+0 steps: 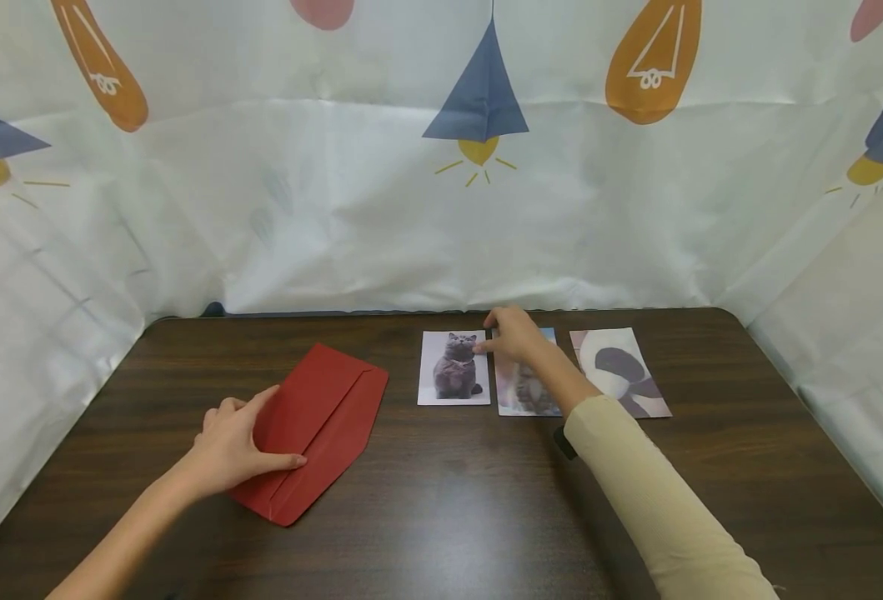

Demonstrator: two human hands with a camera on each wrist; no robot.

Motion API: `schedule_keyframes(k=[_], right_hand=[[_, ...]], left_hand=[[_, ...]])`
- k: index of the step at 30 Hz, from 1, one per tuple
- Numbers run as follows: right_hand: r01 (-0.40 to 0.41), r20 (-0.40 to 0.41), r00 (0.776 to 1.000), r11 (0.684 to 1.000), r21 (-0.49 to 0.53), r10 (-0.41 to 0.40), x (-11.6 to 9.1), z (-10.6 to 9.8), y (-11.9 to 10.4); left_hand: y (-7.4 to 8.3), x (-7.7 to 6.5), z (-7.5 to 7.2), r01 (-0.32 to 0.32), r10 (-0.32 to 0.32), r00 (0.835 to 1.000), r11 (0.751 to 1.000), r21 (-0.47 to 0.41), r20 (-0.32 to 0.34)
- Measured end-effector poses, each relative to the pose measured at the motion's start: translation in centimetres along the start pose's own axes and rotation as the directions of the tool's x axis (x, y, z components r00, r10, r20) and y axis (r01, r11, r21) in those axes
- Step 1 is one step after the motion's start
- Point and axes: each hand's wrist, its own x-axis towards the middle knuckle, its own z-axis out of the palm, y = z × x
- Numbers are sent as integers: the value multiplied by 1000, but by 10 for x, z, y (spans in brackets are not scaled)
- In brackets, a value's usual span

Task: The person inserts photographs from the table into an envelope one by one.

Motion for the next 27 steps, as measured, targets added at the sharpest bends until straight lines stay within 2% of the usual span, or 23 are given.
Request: schedule_keyframes(k=[9, 18, 27], right_hand=[[-5, -1, 1000, 1000, -7, 5, 3, 1, 0], [-17, -8, 1000, 999, 39, 17, 6, 1, -1], [-28, -26, 999, 992, 122, 32, 5, -1, -4]], left_hand=[[5, -5, 1, -62, 63, 997, 998, 28, -40], [10, -7, 0, -52, 54, 998, 998, 42, -42], [13, -8, 4, -74, 79, 995, 995, 73, -63]])
